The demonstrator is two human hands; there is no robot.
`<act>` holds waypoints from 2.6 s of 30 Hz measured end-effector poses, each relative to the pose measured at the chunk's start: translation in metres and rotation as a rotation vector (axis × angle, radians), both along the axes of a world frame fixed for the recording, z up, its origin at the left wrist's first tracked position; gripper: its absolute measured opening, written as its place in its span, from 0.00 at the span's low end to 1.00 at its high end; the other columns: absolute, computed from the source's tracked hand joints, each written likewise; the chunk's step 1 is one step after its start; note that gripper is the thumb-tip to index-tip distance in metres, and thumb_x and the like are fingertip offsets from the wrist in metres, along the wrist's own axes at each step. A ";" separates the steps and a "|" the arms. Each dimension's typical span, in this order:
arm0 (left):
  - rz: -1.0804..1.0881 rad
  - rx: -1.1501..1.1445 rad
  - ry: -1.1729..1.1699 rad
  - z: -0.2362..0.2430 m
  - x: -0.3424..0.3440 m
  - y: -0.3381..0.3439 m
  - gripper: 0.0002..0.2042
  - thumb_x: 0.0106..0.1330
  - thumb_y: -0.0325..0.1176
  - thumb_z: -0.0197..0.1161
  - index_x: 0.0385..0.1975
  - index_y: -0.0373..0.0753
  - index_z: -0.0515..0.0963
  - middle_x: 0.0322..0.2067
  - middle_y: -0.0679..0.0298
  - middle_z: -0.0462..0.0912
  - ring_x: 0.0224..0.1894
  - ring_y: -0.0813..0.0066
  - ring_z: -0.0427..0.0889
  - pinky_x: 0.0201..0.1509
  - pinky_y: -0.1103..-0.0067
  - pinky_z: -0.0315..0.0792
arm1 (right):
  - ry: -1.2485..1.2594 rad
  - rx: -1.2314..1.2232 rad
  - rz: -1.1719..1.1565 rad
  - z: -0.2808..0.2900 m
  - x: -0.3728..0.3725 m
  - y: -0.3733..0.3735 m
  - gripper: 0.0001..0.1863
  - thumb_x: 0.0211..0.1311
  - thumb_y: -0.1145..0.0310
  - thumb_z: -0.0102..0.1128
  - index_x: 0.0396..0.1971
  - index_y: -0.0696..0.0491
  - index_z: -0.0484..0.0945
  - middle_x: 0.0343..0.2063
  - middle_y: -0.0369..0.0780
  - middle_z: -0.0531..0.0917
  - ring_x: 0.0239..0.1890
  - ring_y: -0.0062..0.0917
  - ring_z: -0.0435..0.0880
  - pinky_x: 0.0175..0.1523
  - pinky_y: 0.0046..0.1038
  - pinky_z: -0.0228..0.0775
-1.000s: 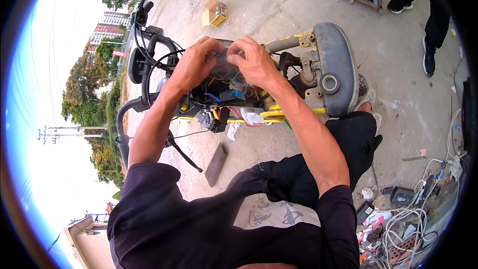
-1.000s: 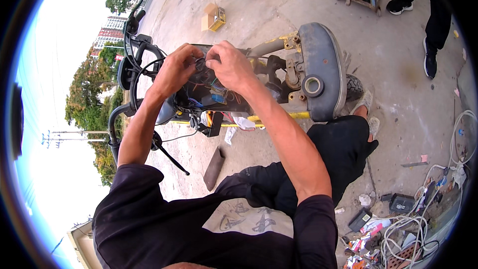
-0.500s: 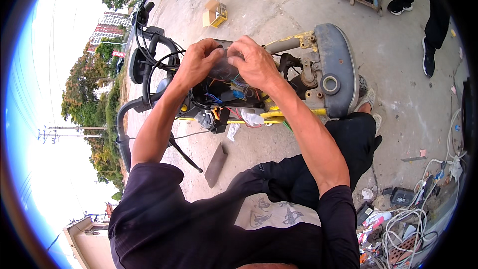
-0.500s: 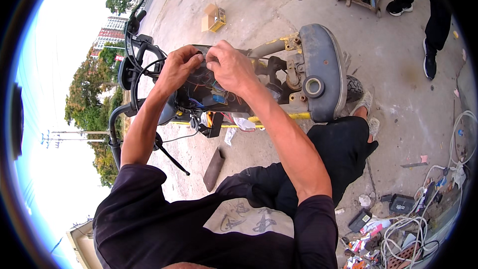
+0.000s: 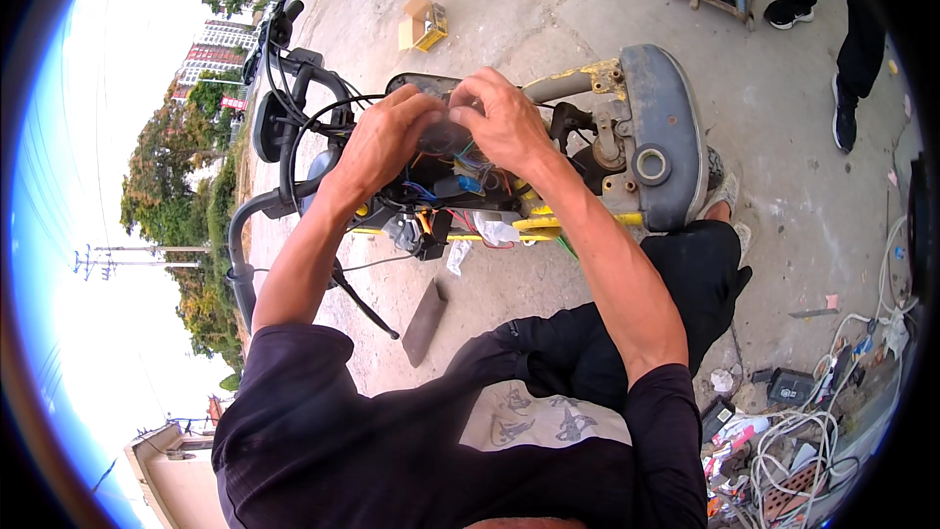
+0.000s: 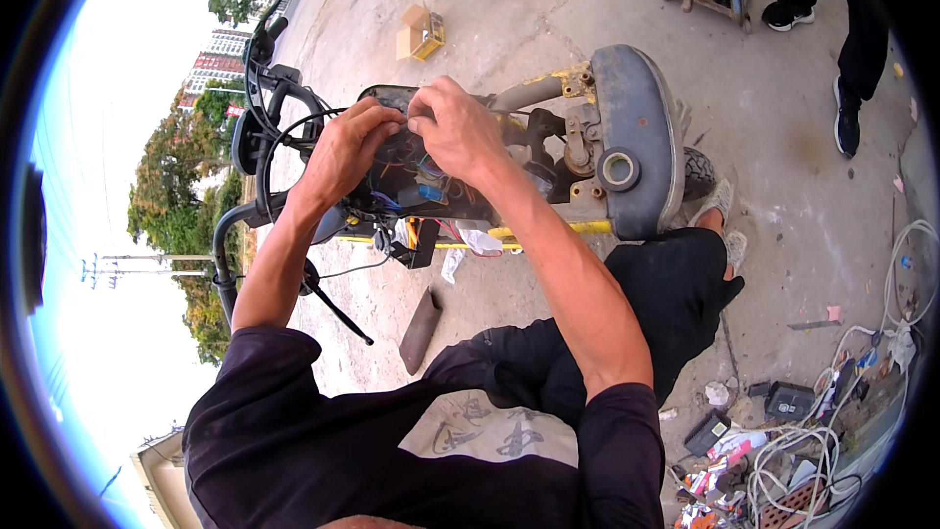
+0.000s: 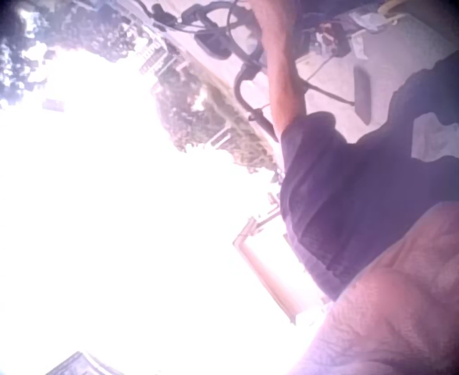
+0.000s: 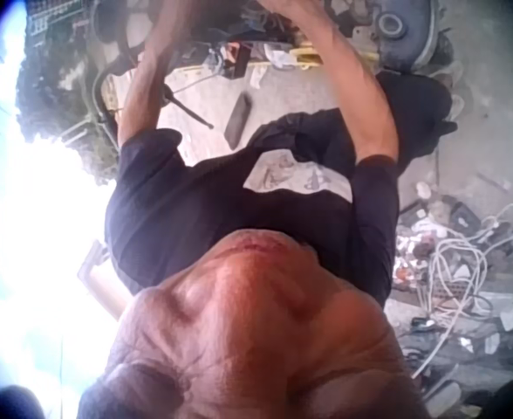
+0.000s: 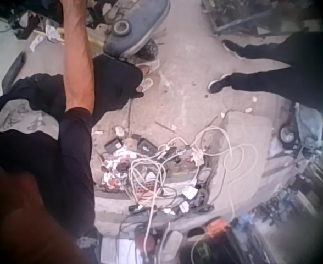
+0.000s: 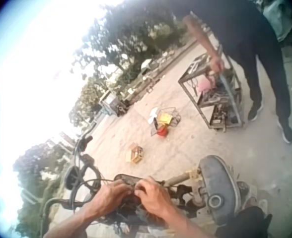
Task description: The person repairs the wiring of a yellow electric scooter. They use pliers to strip wires, a screwdriver to adjust a small black component, and electrical tape to insulate connections.
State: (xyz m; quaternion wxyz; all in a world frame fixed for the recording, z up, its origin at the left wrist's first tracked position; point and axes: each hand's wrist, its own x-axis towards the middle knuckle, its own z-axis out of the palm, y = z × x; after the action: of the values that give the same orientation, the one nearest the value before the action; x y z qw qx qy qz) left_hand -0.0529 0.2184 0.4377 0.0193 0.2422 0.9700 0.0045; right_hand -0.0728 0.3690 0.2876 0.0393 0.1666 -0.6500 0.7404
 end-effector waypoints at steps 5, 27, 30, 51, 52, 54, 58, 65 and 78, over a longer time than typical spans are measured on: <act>0.037 -0.172 -0.027 0.003 -0.005 0.003 0.08 0.75 0.33 0.63 0.44 0.36 0.83 0.38 0.53 0.82 0.43 0.49 0.85 0.47 0.62 0.77 | 0.027 0.024 -0.022 0.000 0.001 0.000 0.08 0.66 0.66 0.67 0.41 0.53 0.85 0.44 0.40 0.83 0.47 0.38 0.85 0.52 0.38 0.76; 0.139 0.106 -0.106 -0.002 -0.009 -0.005 0.08 0.67 0.25 0.64 0.43 0.32 0.81 0.38 0.51 0.85 0.41 0.51 0.86 0.48 0.66 0.79 | -0.020 -0.049 -0.006 -0.007 -0.004 -0.004 0.10 0.65 0.66 0.68 0.41 0.55 0.86 0.43 0.40 0.83 0.44 0.34 0.84 0.51 0.36 0.76; 0.158 0.162 -0.108 0.001 -0.006 -0.004 0.07 0.72 0.28 0.65 0.43 0.32 0.82 0.35 0.54 0.87 0.38 0.61 0.87 0.47 0.69 0.79 | -0.016 -0.034 -0.008 -0.006 -0.004 -0.004 0.09 0.65 0.67 0.68 0.41 0.55 0.85 0.43 0.40 0.83 0.45 0.35 0.84 0.51 0.36 0.76; 0.044 0.101 0.069 -0.008 0.002 -0.007 0.06 0.73 0.26 0.67 0.46 0.35 0.83 0.34 0.56 0.85 0.37 0.63 0.87 0.43 0.70 0.79 | 0.002 0.014 -0.009 0.001 0.002 0.002 0.08 0.68 0.64 0.68 0.41 0.51 0.85 0.46 0.41 0.82 0.47 0.41 0.86 0.54 0.43 0.76; 0.000 0.040 0.068 -0.006 0.004 -0.007 0.06 0.74 0.27 0.66 0.46 0.34 0.83 0.35 0.54 0.85 0.38 0.58 0.88 0.43 0.68 0.79 | 0.003 0.010 -0.014 0.000 0.002 0.001 0.08 0.68 0.64 0.67 0.41 0.51 0.85 0.46 0.41 0.82 0.47 0.41 0.86 0.54 0.43 0.77; -0.039 -0.036 0.054 -0.003 0.005 -0.006 0.07 0.74 0.28 0.65 0.46 0.34 0.83 0.38 0.53 0.85 0.41 0.51 0.88 0.44 0.65 0.79 | 0.003 0.001 -0.023 0.000 0.002 0.000 0.08 0.67 0.64 0.68 0.41 0.51 0.85 0.45 0.41 0.82 0.47 0.39 0.86 0.53 0.41 0.76; 0.023 -0.102 0.002 -0.005 0.000 -0.009 0.10 0.78 0.33 0.61 0.47 0.33 0.82 0.38 0.51 0.83 0.40 0.49 0.85 0.47 0.64 0.78 | -0.002 0.004 -0.027 0.000 0.001 0.002 0.09 0.65 0.66 0.68 0.41 0.53 0.86 0.43 0.40 0.82 0.47 0.37 0.85 0.53 0.38 0.76; 0.326 0.159 -0.446 0.011 -0.012 -0.012 0.16 0.85 0.40 0.53 0.45 0.30 0.79 0.35 0.60 0.81 0.41 0.75 0.76 0.50 0.73 0.74 | -0.018 0.023 -0.004 0.001 0.002 0.002 0.08 0.68 0.63 0.66 0.40 0.50 0.85 0.46 0.40 0.82 0.48 0.39 0.86 0.53 0.43 0.77; 0.088 0.148 -0.004 -0.012 -0.003 -0.009 0.10 0.67 0.19 0.66 0.47 0.32 0.82 0.40 0.59 0.85 0.40 0.70 0.85 0.47 0.73 0.79 | -0.034 -0.021 0.017 -0.005 -0.002 0.001 0.09 0.67 0.62 0.67 0.41 0.50 0.85 0.46 0.42 0.82 0.49 0.41 0.85 0.54 0.42 0.76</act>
State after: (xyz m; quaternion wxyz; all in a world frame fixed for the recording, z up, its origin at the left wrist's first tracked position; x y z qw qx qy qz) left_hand -0.0556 0.2094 0.4254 0.0030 0.1999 0.9768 0.0773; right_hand -0.0751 0.3697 0.2825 0.0237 0.1593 -0.6415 0.7500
